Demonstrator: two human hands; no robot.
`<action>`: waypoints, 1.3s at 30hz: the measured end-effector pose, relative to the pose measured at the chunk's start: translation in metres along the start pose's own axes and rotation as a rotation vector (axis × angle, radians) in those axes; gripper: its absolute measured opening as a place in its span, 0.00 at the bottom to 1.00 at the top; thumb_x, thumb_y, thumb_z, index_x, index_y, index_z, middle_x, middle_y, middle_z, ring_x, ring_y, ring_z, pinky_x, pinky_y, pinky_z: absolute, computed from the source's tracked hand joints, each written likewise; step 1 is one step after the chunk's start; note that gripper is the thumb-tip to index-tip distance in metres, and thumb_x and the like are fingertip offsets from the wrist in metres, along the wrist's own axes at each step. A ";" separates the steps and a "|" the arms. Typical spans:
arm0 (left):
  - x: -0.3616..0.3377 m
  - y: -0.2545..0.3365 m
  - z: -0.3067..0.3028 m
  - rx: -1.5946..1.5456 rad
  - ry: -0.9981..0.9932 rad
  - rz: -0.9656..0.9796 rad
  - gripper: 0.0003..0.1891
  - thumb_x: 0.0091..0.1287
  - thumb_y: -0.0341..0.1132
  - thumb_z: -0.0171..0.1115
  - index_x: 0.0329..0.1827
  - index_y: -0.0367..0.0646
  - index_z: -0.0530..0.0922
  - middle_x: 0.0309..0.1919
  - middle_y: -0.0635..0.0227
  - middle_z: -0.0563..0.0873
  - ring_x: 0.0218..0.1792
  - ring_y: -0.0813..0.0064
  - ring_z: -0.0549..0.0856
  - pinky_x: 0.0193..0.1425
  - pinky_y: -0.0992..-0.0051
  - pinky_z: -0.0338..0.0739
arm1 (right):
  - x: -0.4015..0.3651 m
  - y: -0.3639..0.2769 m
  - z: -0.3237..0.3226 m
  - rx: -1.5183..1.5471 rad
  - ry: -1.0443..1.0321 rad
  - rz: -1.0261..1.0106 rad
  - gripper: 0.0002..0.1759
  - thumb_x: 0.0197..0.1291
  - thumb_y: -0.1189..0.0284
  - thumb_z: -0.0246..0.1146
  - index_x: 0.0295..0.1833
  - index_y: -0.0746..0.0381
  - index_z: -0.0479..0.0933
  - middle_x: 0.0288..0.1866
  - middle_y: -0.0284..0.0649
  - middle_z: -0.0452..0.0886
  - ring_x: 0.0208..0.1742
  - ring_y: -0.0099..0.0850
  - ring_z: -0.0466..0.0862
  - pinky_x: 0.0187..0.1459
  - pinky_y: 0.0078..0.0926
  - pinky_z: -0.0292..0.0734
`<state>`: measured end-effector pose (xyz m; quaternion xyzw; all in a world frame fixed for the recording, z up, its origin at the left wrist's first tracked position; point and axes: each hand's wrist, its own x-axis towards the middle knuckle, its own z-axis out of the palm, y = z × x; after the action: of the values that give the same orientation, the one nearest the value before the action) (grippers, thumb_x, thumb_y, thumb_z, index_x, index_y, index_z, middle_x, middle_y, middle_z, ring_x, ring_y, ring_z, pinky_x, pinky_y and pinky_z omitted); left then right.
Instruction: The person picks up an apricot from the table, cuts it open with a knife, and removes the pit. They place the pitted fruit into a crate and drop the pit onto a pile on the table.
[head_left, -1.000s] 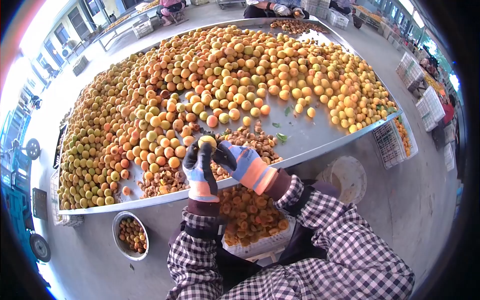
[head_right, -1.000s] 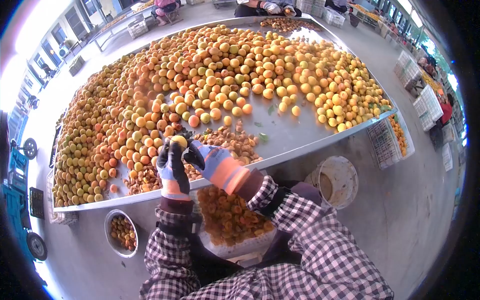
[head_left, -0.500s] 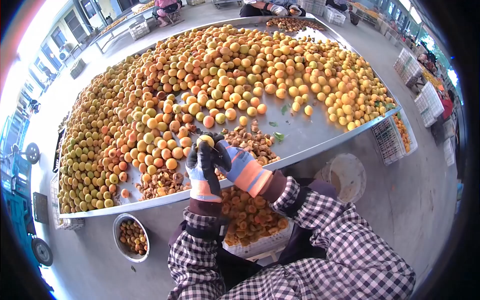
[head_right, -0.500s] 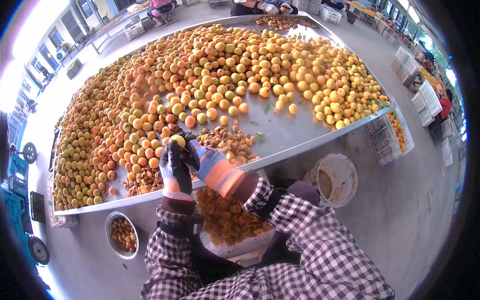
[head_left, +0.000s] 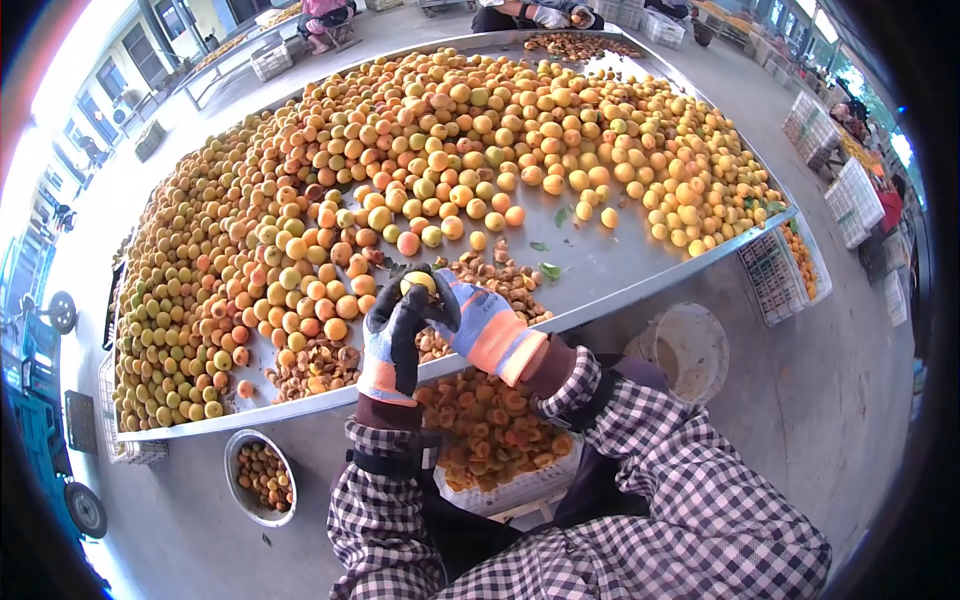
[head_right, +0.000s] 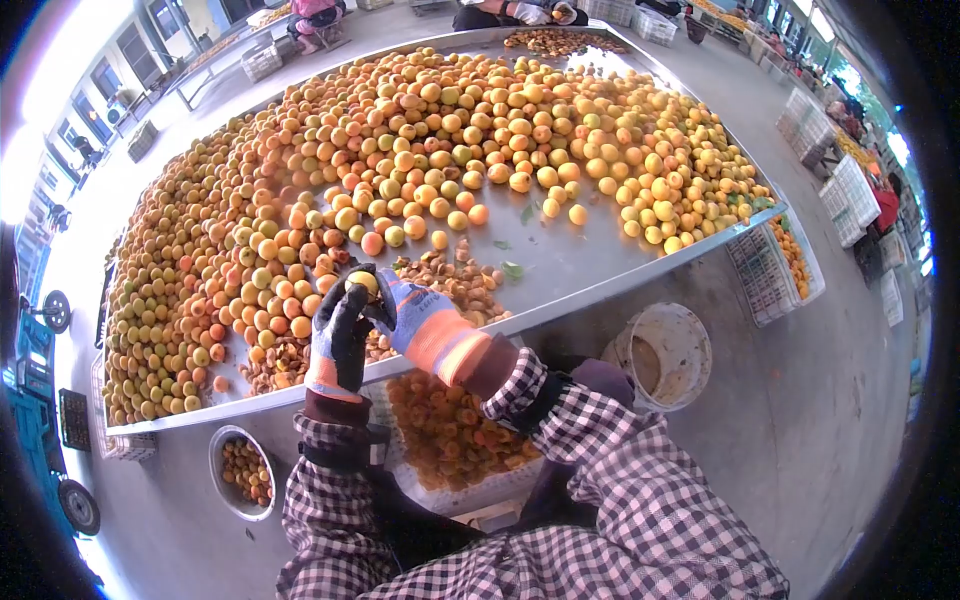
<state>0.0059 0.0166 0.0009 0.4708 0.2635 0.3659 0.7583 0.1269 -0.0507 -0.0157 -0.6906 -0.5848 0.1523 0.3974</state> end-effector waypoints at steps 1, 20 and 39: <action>0.002 -0.001 -0.003 -0.036 -0.011 -0.007 0.19 0.64 0.32 0.64 0.57 0.35 0.76 0.45 0.66 0.84 0.42 0.78 0.83 0.47 0.79 0.77 | 0.000 0.003 0.000 -0.001 0.002 0.002 0.26 0.61 0.57 0.60 0.58 0.62 0.67 0.44 0.54 0.81 0.48 0.52 0.80 0.46 0.45 0.76; -0.002 -0.006 -0.022 0.079 -0.013 0.104 0.22 0.54 0.26 0.53 0.54 0.32 0.77 0.46 0.63 0.83 0.43 0.73 0.83 0.47 0.75 0.80 | 0.001 0.006 0.003 0.325 -0.057 -0.162 0.28 0.57 0.72 0.65 0.62 0.67 0.67 0.46 0.52 0.81 0.48 0.45 0.81 0.49 0.35 0.75; -0.006 -0.004 -0.001 0.112 -0.052 -0.060 0.17 0.65 0.36 0.61 0.53 0.35 0.75 0.40 0.64 0.83 0.32 0.78 0.83 0.30 0.82 0.73 | 0.020 0.002 -0.050 1.071 0.203 0.068 0.08 0.61 0.77 0.63 0.46 0.62 0.78 0.30 0.29 0.79 0.30 0.14 0.76 0.32 0.12 0.71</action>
<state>0.0026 0.0107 -0.0028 0.5138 0.2780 0.3151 0.7479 0.1675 -0.0509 0.0198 -0.4215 -0.3617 0.3741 0.7427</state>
